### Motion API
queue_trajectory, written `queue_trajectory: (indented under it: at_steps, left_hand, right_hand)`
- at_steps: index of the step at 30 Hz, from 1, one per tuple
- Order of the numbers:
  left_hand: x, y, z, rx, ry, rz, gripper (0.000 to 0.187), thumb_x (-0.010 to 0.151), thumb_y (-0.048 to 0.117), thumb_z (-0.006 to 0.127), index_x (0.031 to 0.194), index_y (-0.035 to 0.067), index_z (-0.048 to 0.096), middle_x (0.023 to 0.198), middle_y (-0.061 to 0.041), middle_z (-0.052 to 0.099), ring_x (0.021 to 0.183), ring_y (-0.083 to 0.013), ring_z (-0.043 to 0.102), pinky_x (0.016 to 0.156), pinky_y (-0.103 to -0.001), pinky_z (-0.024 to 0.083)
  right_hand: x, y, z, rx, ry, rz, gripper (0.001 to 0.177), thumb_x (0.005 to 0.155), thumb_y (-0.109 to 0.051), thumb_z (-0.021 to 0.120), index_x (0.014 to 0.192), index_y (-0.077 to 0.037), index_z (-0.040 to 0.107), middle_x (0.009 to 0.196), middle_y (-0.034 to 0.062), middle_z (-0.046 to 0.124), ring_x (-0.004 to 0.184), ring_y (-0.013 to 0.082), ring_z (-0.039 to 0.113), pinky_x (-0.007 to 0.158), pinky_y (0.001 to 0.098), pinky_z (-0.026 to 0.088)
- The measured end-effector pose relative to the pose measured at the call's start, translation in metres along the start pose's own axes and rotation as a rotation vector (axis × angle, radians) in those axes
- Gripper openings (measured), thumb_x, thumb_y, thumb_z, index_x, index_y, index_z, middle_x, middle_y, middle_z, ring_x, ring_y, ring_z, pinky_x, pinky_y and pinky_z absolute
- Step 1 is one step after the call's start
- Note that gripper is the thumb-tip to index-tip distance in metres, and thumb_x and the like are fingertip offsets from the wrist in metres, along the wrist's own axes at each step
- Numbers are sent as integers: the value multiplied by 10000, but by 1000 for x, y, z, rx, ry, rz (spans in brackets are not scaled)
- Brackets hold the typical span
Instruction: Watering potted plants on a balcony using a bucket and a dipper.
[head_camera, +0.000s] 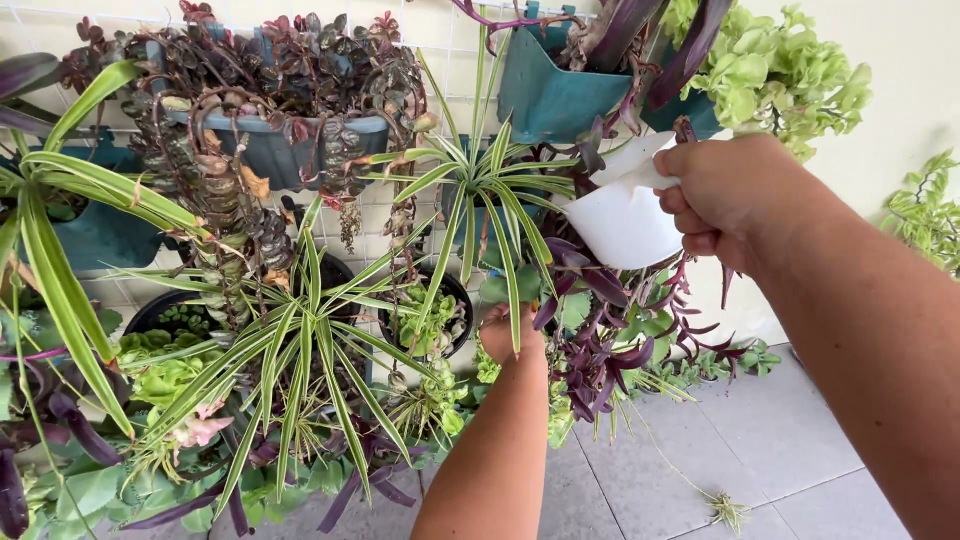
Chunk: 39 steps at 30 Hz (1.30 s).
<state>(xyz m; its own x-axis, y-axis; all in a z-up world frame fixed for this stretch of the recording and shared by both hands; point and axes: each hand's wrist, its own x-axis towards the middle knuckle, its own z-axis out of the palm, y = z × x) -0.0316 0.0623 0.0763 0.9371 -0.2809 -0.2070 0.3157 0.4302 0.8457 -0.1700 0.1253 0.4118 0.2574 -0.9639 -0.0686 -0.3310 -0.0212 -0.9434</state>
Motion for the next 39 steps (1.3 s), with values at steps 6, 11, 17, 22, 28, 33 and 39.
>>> queue_trajectory:
  at_steps: [6, 11, 17, 22, 28, 33, 39]
  left_hand:
    - [-13, 15, -3, 65, 7, -13, 165, 764, 24, 829, 888, -12, 727, 863, -106, 767, 727, -172, 716, 650, -307, 559]
    - [-10, 10, -2, 121, 19, -23, 182, 762, 54, 847, 890, -7, 733, 887, -105, 771, 748, -178, 713, 673, -319, 553]
    - [-8, 10, 0, 181, 35, -33, 204, 760, 89, 867, 893, 0, 740, 916, -103, 777, 773, -185, 711, 702, -334, 546]
    - [5, -10, 5, 209, 21, -57, 231, 771, 114, 875, 918, 2, 737, 945, -105, 776, 792, -187, 709, 720, -344, 550]
    - [1, 4, 1, 117, 9, -179, 220, 840, 104, 815, 1016, 4, 730, 978, -106, 766, 811, -168, 712, 729, -328, 560]
    - [2, 7, 1, 67, -29, -182, 207, 872, 60, 755, 1056, -28, 720, 949, -146, 772, 736, -188, 711, 633, -319, 555]
    - [1, 12, 1, 21, -40, -215, 247, 876, 34, 733, 1106, -47, 693, 1065, -131, 749, 788, -183, 760, 675, -282, 605]
  right_hand:
    - [1, 0, 8, -6, 13, -33, 176, 957, -178, 636, 935, -10, 587, 677, 70, 539, 476, 119, 343, 459, 328, 267]
    - [-2, -1, 14, -18, 36, -49, 158, 951, -159, 642, 932, -9, 596, 696, 85, 555, 479, 119, 358, 452, 323, 266]
    - [-8, -3, 20, -53, 62, -60, 167, 949, -143, 651, 904, -1, 578, 704, 99, 569, 484, 130, 383, 445, 330, 272]
    - [-13, -2, 22, -79, 55, -66, 170, 954, -138, 641, 883, -2, 566, 704, 96, 562, 488, 134, 393, 446, 330, 281]
    - [-13, 1, 26, -102, 43, -72, 184, 954, -137, 638, 862, 9, 577, 692, 94, 550, 482, 146, 383, 446, 343, 283]
    - [-8, 4, 29, -141, 28, -73, 153, 935, -116, 638, 839, 0, 621, 666, 78, 535, 470, 160, 378, 450, 361, 293]
    - [-1, 10, 28, -213, 5, -101, 141, 924, -88, 634, 827, 13, 618, 666, 84, 520, 469, 169, 398, 446, 377, 322]
